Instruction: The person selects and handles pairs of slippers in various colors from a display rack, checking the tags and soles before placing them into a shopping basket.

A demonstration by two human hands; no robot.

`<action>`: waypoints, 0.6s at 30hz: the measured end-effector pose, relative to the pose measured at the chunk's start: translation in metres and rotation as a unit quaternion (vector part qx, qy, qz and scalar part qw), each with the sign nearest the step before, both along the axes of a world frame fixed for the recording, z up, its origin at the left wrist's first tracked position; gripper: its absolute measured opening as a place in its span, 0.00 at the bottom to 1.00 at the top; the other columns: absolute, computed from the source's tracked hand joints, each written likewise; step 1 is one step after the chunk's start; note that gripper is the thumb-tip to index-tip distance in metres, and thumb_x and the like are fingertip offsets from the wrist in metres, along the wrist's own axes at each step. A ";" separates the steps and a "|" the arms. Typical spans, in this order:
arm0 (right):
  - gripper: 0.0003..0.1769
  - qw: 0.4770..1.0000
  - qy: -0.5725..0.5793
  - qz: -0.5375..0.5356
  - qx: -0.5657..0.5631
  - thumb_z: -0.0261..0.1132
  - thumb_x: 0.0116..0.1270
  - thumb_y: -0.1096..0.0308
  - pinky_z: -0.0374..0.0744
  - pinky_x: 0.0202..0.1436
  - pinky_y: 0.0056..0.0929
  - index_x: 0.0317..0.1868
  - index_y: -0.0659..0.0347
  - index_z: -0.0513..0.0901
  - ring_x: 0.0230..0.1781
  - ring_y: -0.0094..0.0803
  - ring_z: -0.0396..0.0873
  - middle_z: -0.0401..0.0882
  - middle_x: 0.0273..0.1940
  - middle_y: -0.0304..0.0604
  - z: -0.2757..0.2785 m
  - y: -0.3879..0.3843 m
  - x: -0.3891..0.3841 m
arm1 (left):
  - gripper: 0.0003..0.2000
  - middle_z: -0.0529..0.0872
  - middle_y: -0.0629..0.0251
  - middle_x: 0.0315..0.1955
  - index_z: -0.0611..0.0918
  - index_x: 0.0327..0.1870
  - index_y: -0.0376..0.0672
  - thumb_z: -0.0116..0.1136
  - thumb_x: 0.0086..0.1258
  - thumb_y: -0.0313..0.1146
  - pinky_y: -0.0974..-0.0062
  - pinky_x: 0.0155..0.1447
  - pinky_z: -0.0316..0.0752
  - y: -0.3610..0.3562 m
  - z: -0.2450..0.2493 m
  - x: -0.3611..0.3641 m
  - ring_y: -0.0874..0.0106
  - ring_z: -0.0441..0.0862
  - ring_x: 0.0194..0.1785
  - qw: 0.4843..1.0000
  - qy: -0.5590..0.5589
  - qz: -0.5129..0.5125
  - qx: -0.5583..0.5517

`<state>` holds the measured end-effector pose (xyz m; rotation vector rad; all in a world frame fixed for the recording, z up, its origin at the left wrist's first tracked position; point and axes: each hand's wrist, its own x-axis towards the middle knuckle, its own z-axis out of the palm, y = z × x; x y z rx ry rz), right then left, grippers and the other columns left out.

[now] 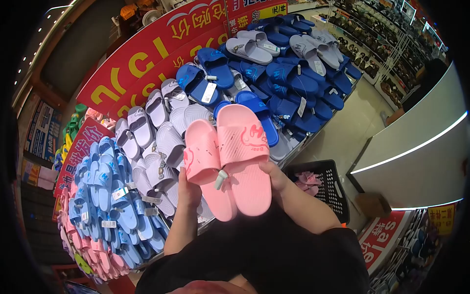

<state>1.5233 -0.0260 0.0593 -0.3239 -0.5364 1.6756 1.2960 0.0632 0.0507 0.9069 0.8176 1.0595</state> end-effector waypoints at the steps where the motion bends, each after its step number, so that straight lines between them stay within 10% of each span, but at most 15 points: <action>1: 0.40 0.999 -0.008 0.016 0.030 0.63 0.65 0.50 0.76 0.66 0.41 0.70 0.67 0.64 0.61 0.41 0.78 0.75 0.62 0.52 0.009 0.003 -0.004 | 0.33 0.73 0.53 0.66 0.63 0.72 0.39 0.44 0.76 0.55 0.62 0.64 0.73 -0.004 0.002 0.001 0.60 0.76 0.64 0.989 -0.120 -0.042 -0.082; 6: 0.39 0.975 -0.219 0.005 -0.042 0.67 0.65 0.55 0.77 0.63 0.35 0.70 0.66 0.64 0.60 0.36 0.77 0.75 0.61 0.50 0.017 0.018 0.008 | 0.39 0.69 0.52 0.69 0.60 0.74 0.42 0.46 0.71 0.63 0.52 0.71 0.67 -0.015 0.003 -0.005 0.54 0.71 0.69 0.933 -0.334 -0.115 -0.066; 15: 0.27 0.977 -0.147 -0.014 -0.152 0.49 0.78 0.55 0.82 0.55 0.34 0.68 0.65 0.67 0.53 0.34 0.82 0.79 0.56 0.49 0.028 0.028 0.008 | 0.34 0.76 0.51 0.64 0.64 0.72 0.41 0.48 0.74 0.57 0.56 0.67 0.73 -0.024 0.020 -0.011 0.56 0.76 0.64 0.981 -0.143 -0.131 -0.027; 18: 0.28 0.972 -0.216 0.008 -0.095 0.50 0.78 0.53 0.82 0.54 0.33 0.66 0.67 0.69 0.52 0.33 0.82 0.79 0.56 0.49 0.040 0.027 0.009 | 0.35 0.69 0.51 0.69 0.60 0.75 0.42 0.43 0.75 0.59 0.52 0.71 0.66 -0.028 0.025 -0.013 0.54 0.70 0.70 0.910 -0.376 -0.156 -0.078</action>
